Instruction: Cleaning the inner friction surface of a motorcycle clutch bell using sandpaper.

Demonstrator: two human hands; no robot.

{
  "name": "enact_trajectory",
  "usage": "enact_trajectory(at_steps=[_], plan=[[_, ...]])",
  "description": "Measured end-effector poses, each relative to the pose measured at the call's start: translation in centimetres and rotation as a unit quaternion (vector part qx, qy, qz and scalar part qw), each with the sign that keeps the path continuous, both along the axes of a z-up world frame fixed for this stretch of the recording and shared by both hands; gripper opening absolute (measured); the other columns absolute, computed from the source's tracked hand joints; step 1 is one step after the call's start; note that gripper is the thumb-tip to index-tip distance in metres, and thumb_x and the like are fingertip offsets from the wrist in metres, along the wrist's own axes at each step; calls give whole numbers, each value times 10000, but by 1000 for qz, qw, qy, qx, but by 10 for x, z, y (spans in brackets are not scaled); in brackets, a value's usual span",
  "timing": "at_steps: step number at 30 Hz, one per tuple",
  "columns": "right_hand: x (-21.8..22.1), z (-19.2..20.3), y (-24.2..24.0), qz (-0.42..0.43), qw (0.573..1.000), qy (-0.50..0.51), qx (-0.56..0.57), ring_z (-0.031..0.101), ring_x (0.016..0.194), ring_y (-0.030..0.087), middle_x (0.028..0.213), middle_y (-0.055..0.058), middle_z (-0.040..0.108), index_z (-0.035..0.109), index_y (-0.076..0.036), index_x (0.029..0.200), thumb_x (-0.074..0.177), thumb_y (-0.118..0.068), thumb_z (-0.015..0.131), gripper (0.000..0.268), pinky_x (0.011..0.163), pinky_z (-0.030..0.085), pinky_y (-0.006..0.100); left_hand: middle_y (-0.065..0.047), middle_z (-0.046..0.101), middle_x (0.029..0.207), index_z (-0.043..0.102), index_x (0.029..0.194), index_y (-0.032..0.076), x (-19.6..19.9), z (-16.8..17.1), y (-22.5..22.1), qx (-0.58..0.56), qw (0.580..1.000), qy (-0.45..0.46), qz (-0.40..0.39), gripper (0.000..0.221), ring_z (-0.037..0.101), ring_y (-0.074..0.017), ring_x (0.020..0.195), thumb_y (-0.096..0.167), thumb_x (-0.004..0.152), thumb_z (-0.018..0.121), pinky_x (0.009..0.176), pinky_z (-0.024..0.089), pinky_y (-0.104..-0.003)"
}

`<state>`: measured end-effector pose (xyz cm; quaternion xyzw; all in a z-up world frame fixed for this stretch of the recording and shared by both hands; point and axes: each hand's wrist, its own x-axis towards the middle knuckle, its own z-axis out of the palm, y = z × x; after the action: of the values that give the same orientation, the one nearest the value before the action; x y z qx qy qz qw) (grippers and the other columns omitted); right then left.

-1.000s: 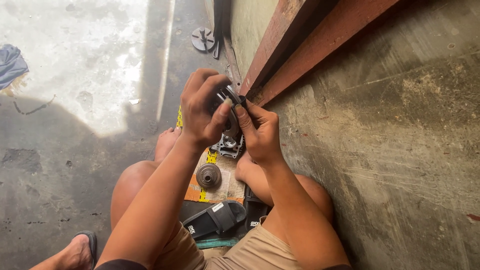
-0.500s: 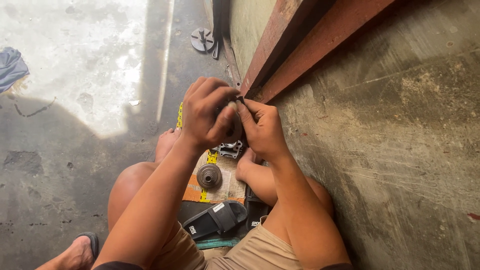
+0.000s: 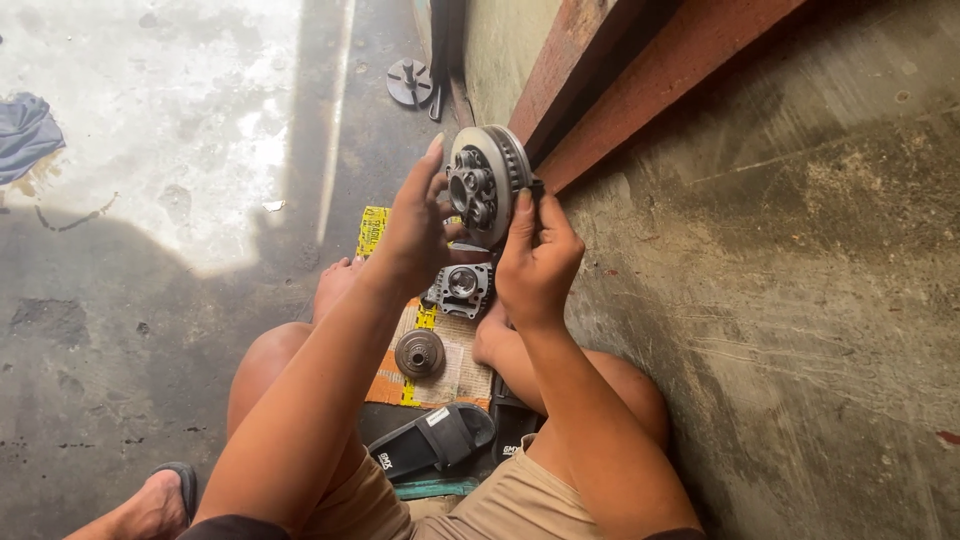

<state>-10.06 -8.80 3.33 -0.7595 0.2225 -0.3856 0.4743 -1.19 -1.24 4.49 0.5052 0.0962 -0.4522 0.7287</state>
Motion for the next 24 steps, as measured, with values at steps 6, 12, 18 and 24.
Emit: enact_trajectory(at_steps=[6, 12, 18, 24], plan=[[-1, -44, 8, 79, 985, -64, -142, 728, 1026, 369, 1112, 238, 746, 687, 29, 1268, 1037, -99, 612, 275, 796, 616, 427, -245, 586, 1312, 546, 1370, 34, 12, -74, 1, -102, 987, 45, 112, 815, 609, -367, 1194, 634, 828, 651, 960, 527, -581], [5, -39, 7, 110, 988, -67, -89, 730, 1043, 379, 1120, 236, 749, 706, 34, 1214, 985, -80, 678, 258, 827, 614, 439, -104, 586, 991, 547, 1289, 78, 4, -51, 2, -99, 973, -152, 146, 597, 616, -228, 948, 470, 859, 678, 812, 542, -420], [1, -28, 9, 140, 989, -50, 4, 672, 1167, 337, 1220, 256, 708, 533, -5, 1346, 1010, -127, 661, 379, 940, 582, 453, -97, 521, 1004, 515, 1351, 60, -1, -58, 3, -27, 958, -257, 127, 632, 548, -239, 961, 450, 874, 658, 792, 514, -419], [1, -20, -2, 235, 971, -47, 2, 555, 1323, 417, 1310, 259, 672, 638, -11, 1316, 1056, -220, 553, 344, 1096, 465, 541, -160, 666, 983, 578, 1258, 117, 3, -66, 0, -187, 953, -174, 164, 485, 647, -240, 935, 433, 891, 566, 896, 522, -374]])
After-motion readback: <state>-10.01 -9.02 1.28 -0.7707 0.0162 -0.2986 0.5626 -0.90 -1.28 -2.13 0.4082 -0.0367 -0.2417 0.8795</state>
